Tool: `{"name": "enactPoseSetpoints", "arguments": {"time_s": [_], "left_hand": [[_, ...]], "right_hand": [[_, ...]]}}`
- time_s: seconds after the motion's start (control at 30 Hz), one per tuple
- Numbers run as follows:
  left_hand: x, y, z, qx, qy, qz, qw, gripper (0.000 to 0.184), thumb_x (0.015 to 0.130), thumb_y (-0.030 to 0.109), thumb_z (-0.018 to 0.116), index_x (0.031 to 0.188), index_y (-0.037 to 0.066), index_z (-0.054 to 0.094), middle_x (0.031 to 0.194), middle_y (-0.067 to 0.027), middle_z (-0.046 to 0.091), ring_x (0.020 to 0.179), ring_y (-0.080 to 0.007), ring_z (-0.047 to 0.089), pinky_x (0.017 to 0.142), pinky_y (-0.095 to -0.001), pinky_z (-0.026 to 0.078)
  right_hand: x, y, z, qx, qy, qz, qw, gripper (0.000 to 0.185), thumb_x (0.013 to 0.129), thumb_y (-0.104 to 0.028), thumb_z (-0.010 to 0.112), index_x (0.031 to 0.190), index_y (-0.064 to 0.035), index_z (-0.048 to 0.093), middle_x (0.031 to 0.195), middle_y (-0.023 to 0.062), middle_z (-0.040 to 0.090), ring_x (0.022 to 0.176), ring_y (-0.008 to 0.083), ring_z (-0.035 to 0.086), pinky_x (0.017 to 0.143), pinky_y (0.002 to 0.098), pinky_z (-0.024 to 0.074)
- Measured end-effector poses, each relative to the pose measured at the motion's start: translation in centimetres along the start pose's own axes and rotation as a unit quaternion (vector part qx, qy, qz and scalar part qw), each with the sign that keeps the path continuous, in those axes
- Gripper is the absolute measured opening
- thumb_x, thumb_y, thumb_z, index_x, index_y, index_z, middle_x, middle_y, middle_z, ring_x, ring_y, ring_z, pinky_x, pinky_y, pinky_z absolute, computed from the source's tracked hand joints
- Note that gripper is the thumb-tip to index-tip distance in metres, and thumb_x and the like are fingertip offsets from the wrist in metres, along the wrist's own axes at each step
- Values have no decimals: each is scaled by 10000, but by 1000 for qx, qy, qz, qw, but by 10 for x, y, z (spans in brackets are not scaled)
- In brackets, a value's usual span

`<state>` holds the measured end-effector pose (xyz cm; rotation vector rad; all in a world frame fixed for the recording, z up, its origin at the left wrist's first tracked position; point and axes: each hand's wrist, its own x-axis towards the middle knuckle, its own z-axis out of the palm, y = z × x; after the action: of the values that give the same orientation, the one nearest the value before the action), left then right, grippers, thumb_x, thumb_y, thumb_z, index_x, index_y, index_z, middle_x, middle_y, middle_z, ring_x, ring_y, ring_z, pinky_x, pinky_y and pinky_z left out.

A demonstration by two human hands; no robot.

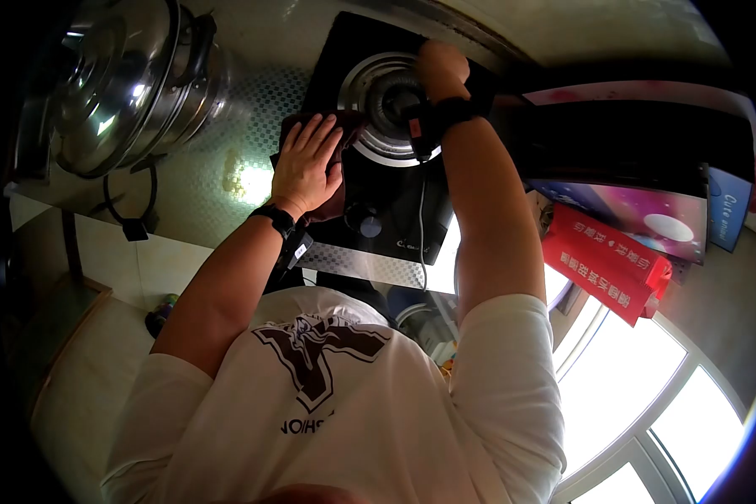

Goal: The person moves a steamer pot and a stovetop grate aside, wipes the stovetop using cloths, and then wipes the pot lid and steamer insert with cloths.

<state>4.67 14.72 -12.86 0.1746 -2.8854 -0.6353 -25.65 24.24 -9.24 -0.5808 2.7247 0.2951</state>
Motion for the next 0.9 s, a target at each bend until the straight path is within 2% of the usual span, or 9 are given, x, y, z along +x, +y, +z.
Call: {"name": "enactPoseSetpoints", "arguments": {"time_s": [0.1,0.23,0.3,0.47,0.53,0.57,0.7,0.8,0.9], "left_hand": [[0,1,1,3,5,7,1000,556,861,243,642,1382,67,564,1543,-112,470,1456,-300,396,1221,-506,280],[0,2,1,19,4,6,1000,543,856,219,629,1372,60,567,1541,-109,474,1451,-307,402,1219,-508,287],[0,3,2,23,8,6,1000,526,850,207,632,1350,52,574,1530,-114,483,1447,-313,408,1218,-508,291],[0,4,2,25,11,10,1000,509,837,195,642,1319,42,580,1518,-120,492,1435,-324,421,1209,-512,302],[-1,1,4,31,7,11,999,538,861,242,629,1366,64,572,1514,-111,495,1438,-311,413,1209,-505,297],[-1,0,6,31,6,7,999,538,861,242,629,1366,64,572,1514,-111,495,1438,-311,413,1209,-505,297],[-1,1,6,25,15,10,1000,537,861,242,631,1364,63,572,1514,-114,496,1434,-311,417,1209,-503,297],[-2,-1,4,27,12,7,1000,534,861,240,629,1361,62,574,1512,-115,497,1431,-310,419,1209,-501,297],[0,1,1,31,1,7,1000,521,856,226,628,1349,63,580,1492,-117,510,1428,-310,423,1203,-498,304]], "right_hand": [[-27,-26,-11,30,55,-33,997,269,944,-164,583,1122,-56,754,1131,209,734,1065,392,713,860,463,594],[-38,-49,-19,-9,58,-54,997,251,975,-211,595,1131,-155,783,1165,92,756,1098,304,724,862,391,588],[-44,-62,-29,57,48,-90,993,243,953,-185,610,1112,-119,782,1143,129,754,1067,311,731,861,415,592],[-45,-95,11,156,163,-156,962,236,922,-166,580,1087,-98,735,1073,170,744,1033,368,711,872,493,572],[-49,-90,23,100,310,-101,940,194,920,-183,633,1034,-119,777,1038,118,763,1046,325,697,868,437,555],[-45,-82,23,111,254,-92,956,184,955,-169,532,1036,-87,676,1113,148,650,1019,326,661,829,427,574],[-44,-71,20,3,285,-75,956,196,922,-180,609,1049,-101,734,1088,133,743,1070,328,691,843,439,561],[-62,-98,17,-51,208,-101,972,197,928,-228,616,1003,-155,783,1025,54,770,1025,258,689,817,377,477],[-87,-112,23,-31,168,-159,972,231,938,-235,574,972,-138,781,985,65,766,1018,257,684,827,390,475]]}}
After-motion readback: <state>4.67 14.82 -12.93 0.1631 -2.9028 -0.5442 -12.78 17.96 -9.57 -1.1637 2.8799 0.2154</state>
